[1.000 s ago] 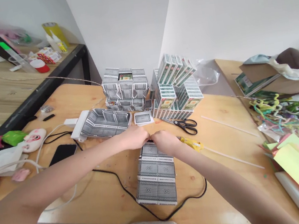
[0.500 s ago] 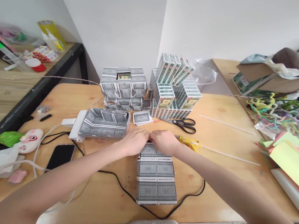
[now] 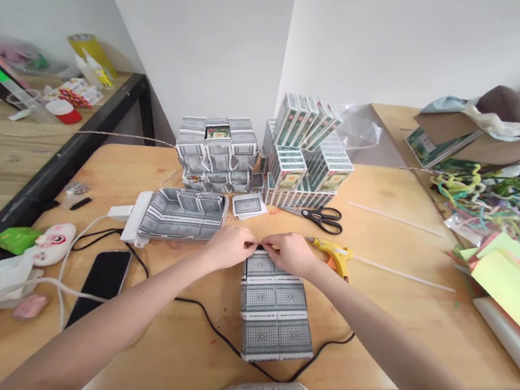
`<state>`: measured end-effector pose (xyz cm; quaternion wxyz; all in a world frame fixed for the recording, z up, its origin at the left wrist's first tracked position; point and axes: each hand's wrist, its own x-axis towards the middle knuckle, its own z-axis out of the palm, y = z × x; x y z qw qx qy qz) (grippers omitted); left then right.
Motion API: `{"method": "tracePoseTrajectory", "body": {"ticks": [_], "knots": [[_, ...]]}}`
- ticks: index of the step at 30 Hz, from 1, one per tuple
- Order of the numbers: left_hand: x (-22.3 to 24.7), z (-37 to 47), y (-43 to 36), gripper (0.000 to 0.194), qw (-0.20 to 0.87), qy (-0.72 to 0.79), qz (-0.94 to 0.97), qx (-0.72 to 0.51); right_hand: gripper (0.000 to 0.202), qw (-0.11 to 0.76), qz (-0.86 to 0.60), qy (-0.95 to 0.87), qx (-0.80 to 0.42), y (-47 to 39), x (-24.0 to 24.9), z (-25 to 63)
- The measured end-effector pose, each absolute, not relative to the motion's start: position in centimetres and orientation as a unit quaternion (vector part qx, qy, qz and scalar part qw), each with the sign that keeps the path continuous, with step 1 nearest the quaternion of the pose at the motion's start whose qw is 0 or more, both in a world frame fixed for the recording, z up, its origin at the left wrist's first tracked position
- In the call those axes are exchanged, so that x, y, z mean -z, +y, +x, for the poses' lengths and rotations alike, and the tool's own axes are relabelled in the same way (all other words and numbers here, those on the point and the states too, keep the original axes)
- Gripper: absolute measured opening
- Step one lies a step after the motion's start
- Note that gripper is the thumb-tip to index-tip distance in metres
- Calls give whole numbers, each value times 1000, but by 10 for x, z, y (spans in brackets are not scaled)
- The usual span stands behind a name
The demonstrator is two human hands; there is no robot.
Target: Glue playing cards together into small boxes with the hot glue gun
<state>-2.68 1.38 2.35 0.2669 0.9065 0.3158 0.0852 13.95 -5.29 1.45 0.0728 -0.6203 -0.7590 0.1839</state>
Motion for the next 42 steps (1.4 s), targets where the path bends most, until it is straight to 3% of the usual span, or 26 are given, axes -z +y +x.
{"method": "tracePoseTrajectory", "body": {"ticks": [9,18,26,35,42], "knots": [[-27,-20,-1,18,251,390,885,-44,30,38,-600,-765,-231,-49,-24,140],[-28,-22,-8,20,242,389,888,-44,39,143,-566,-750,-312,-53,-24,144],[-16,-42,-8,28,245,370,894,-57,35,169,-597,-709,-335,-53,-24,142],[-19,-48,-29,26,284,399,853,-180,41,185,-617,-678,-354,-60,-22,148],[3,-37,-52,31,326,419,813,-240,34,236,-664,-660,-260,-83,-7,140]]}}
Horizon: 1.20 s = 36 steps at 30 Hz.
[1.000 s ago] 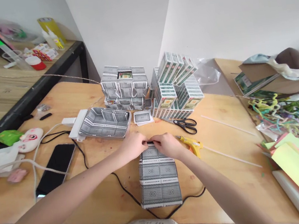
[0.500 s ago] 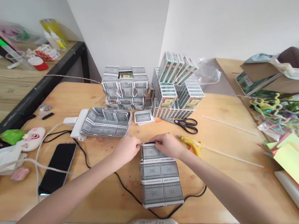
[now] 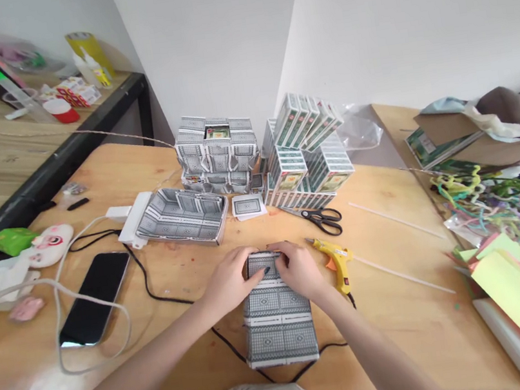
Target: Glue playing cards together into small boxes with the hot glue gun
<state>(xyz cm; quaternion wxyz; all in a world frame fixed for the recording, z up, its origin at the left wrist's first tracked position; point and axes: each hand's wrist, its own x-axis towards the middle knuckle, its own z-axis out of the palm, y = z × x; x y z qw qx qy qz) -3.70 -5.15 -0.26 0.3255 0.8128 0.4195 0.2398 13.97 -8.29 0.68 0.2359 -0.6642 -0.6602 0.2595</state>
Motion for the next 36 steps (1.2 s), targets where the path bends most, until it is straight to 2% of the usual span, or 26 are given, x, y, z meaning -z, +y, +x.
{"method": "tracePoseTrajectory", "body": {"ticks": [5,8,14,20,24,29,32,34,36], "knots": [[14,-35,-57,27,350,427,799,-239,25,217,-676,-677,-194,-84,2,129],[16,-35,-58,28,365,434,788,-241,24,251,-674,-666,-200,-82,2,129],[17,-38,-61,33,417,476,729,-258,30,382,-727,-513,-250,-95,8,143],[26,-36,-72,30,447,503,677,-297,38,408,-739,-408,-348,-115,25,144],[28,-28,-85,29,446,564,586,-374,41,439,-720,-370,-391,-114,13,136],[0,-23,-91,29,425,505,569,-491,44,499,-656,-413,-387,-107,-27,131],[-25,-31,-82,24,384,444,610,-532,53,542,-579,-443,-418,-107,-44,131],[-41,-41,-72,18,375,402,652,-522,64,571,-525,-458,-434,-109,-51,133],[-57,-54,-59,20,391,361,711,-461,72,587,-490,-473,-437,-111,-55,137]]}}
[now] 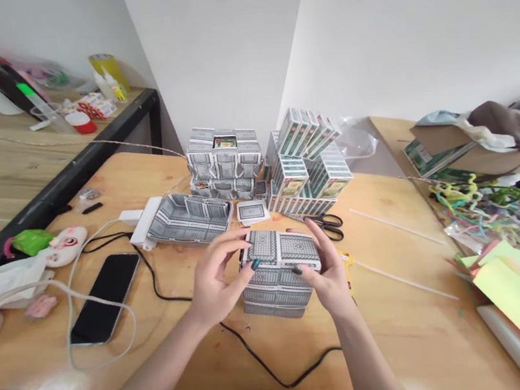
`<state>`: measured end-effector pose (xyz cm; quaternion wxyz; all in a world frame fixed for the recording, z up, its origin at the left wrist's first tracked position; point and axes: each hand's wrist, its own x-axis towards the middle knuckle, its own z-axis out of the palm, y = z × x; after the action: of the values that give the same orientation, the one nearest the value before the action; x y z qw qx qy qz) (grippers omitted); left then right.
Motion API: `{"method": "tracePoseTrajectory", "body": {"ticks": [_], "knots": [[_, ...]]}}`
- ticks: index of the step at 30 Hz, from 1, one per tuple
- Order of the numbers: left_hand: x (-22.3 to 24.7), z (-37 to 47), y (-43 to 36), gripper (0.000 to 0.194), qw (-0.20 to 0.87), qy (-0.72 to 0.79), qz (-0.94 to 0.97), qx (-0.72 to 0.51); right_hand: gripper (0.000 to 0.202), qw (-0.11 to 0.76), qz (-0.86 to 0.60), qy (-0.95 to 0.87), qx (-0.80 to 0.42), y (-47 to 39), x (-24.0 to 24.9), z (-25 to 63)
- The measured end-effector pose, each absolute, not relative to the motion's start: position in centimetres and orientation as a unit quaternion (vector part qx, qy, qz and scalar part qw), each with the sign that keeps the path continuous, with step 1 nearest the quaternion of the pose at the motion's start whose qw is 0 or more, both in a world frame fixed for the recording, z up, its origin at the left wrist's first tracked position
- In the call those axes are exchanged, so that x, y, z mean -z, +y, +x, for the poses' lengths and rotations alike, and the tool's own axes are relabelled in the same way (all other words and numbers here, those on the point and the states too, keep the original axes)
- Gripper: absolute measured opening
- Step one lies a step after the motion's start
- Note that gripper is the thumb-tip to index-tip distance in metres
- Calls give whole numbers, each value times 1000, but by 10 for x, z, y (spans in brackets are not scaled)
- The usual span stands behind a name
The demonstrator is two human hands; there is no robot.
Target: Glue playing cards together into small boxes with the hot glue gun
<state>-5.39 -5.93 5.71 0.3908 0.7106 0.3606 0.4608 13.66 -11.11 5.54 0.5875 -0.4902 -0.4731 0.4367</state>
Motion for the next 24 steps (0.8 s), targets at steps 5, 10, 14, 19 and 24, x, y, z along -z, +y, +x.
{"method": "tracePoseTrajectory", "body": {"ticks": [5,10,14,19,24], "knots": [[-96,-73,-36,47,336,328,842,-264,73,577,-449,-534,-425,-115,-66,144],[-114,-69,-31,55,288,304,891,-178,72,529,-428,-610,-405,-112,-74,145],[-117,-68,-31,53,275,283,907,-147,76,512,-422,-624,-412,-111,-78,146],[-121,-69,-33,51,268,298,909,-118,76,507,-413,-629,-422,-109,-78,146],[-118,-69,-33,54,279,293,902,-152,76,499,-397,-646,-419,-104,-82,147]]}}
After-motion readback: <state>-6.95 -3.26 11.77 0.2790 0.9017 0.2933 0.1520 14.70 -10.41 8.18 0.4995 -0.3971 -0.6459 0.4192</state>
